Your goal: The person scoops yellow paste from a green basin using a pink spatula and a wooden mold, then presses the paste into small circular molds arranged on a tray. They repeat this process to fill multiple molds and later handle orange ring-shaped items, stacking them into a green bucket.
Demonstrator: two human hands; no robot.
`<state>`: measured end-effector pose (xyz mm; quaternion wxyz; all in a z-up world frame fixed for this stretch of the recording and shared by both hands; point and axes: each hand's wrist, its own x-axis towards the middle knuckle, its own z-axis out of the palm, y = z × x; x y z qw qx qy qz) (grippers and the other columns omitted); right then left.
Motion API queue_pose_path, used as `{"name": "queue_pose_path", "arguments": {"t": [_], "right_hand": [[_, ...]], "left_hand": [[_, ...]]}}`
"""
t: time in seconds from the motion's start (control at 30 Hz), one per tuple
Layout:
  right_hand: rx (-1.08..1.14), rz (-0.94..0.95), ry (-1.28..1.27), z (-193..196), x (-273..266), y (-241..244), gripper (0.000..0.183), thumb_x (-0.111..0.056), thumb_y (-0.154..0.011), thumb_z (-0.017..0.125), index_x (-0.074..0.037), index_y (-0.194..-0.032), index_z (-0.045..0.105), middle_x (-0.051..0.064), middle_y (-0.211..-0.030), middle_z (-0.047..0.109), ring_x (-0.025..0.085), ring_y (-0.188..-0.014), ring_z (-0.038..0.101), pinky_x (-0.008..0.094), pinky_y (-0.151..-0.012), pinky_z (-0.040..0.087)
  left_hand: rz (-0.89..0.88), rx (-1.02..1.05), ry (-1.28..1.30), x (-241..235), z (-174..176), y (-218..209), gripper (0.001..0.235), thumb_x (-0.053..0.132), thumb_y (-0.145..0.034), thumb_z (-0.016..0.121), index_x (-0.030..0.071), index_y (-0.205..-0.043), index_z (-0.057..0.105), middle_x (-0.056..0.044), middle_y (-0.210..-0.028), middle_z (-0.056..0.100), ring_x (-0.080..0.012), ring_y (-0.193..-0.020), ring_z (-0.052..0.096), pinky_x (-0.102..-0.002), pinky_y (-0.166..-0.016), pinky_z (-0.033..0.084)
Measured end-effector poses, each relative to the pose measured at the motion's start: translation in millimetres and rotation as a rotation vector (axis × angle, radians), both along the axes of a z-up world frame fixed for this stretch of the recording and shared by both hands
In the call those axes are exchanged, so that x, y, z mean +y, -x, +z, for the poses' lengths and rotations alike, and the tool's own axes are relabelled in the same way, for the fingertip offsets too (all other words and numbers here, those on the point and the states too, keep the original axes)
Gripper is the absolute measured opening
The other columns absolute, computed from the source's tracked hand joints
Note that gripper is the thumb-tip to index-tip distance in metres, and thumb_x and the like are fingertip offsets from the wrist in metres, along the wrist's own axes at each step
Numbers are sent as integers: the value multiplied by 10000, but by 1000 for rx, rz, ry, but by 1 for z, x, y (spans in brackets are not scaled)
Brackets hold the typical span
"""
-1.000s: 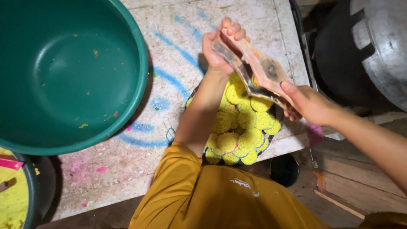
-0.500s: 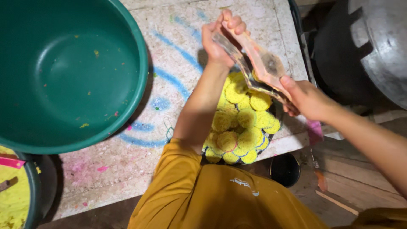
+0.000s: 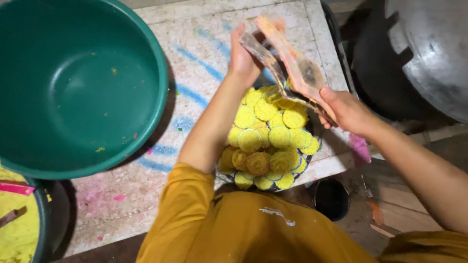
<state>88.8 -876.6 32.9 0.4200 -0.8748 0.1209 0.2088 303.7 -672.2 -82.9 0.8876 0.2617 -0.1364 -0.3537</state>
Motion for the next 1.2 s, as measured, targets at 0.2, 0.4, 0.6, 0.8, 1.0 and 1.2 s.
{"name": "queue_pose_path", "arguments": {"t": [0.2, 0.4, 0.6, 0.8, 1.0, 1.2], "right_hand": [[-76, -140, -262, -29, -16, 11, 700, -627, -1038, 317, -32, -878, 650, 79, -675, 641, 180, -559, 618, 331, -510, 449], [-166, -283, -326, -56, -46, 27, 725, -623, -1086, 306, -11, -897, 646, 87, -701, 650, 194, -564, 612, 330, -555, 482], [-101, -238, -564, -50, -63, 48, 718, -641, -1042, 272, -22, -1129, 625, 76, -795, 667, 191, -668, 648, 339, -647, 536], [437, -218, -650, -19, -53, 27, 677, -591, -987, 268, -22, -1112, 614, 109, -776, 693, 212, -675, 672, 386, -658, 575], [229, -170, -10, -3, -48, -3, 877, -686, -1025, 246, 33, -834, 709, 118, -661, 681, 209, -553, 652, 366, -580, 545], [110, -130, 97, -9, -25, -1, 857, -664, -1018, 270, 17, -704, 683, 114, -583, 658, 216, -519, 656, 379, -559, 551]], "left_hand": [[-273, -143, -849, 21, -58, 45, 746, 551, -1031, 262, 53, -1587, 260, -156, -1208, 754, -262, -791, 613, -366, -639, 450], [166, -1348, -1192, 67, -25, 96, 629, 191, -1004, 565, 109, -1601, 383, -158, -915, 764, -287, -750, 704, -429, -651, 556], [60, -1128, -1058, 72, 43, 98, 742, 518, -922, 751, 132, -1502, 496, -144, -1161, 723, -295, -1036, 695, -434, -902, 565], [-33, 297, 422, -29, 55, 56, 739, 721, -945, 466, 55, -1232, 609, -76, -989, 663, -253, -1019, 616, -462, -1078, 435], [120, 271, 543, -54, 35, 37, 525, 652, -1005, 423, 140, -916, 499, -5, -790, 476, -185, -772, 497, -404, -870, 460], [170, 273, 485, -55, 11, 27, 513, 642, -1002, 425, 163, -833, 491, 24, -714, 444, -157, -686, 457, -399, -803, 454]]}}
